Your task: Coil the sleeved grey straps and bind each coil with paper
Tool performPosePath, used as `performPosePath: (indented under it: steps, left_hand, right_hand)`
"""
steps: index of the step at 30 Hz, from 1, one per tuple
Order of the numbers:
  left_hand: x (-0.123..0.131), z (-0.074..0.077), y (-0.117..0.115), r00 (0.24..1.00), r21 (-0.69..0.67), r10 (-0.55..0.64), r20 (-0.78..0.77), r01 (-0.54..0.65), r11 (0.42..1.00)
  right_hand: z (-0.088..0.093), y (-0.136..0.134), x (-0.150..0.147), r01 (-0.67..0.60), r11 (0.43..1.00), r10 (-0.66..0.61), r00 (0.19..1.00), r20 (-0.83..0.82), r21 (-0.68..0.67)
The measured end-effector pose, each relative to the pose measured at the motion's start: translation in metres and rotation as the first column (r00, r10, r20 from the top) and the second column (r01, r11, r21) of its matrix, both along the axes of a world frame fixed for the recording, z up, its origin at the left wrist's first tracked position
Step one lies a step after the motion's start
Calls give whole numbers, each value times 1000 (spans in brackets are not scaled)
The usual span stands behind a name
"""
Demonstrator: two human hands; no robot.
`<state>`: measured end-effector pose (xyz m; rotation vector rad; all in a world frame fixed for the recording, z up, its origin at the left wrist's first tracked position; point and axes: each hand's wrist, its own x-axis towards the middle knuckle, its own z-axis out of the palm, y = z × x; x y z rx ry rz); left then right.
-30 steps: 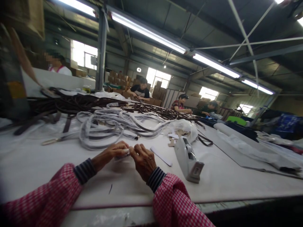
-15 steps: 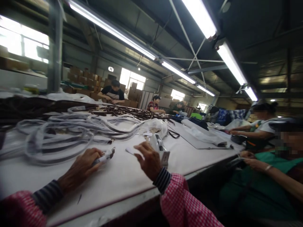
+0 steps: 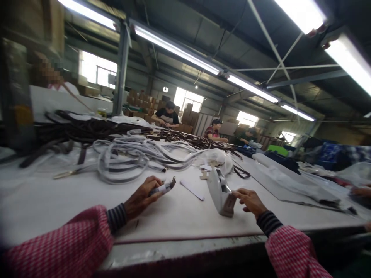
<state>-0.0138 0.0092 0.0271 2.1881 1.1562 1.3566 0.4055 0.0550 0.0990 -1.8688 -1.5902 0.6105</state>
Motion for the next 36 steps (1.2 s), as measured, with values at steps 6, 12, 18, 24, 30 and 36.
performPosePath:
  steps: [6, 12, 18, 24, 30, 36]
  left_hand:
    - [4, -3, -3, 998, 86, 46, -40, -43, 995]
    - [4, -8, -1, 974, 184, 132, -183, -98, 978]
    - [0, -18, 5, 974, 161, 127, -190, -96, 982]
    - [-9, -38, 24, 985, 152, 108, -136, -87, 985]
    - [-15, -40, 26, 985, 95, 97, -145, -84, 992]
    - [-13, -27, 24, 995, 5, 84, -59, -84, 996]
  right_hand:
    - [4, 10, 10, 10, 999, -15, 995, -99, -46]
    - [-7, 16, 7, 123, 992, -124, 938, -324, -23]
    - [-13, -3, -8, 155, 987, -83, 709, -701, 39]
    - [-25, -27, -5, 165, 982, -33, 631, -775, 92]
    - [-56, -37, -12, 119, 991, -25, 601, -799, 59]
    - [-73, -26, -13, 177, 964, 22, 688, -726, 197]
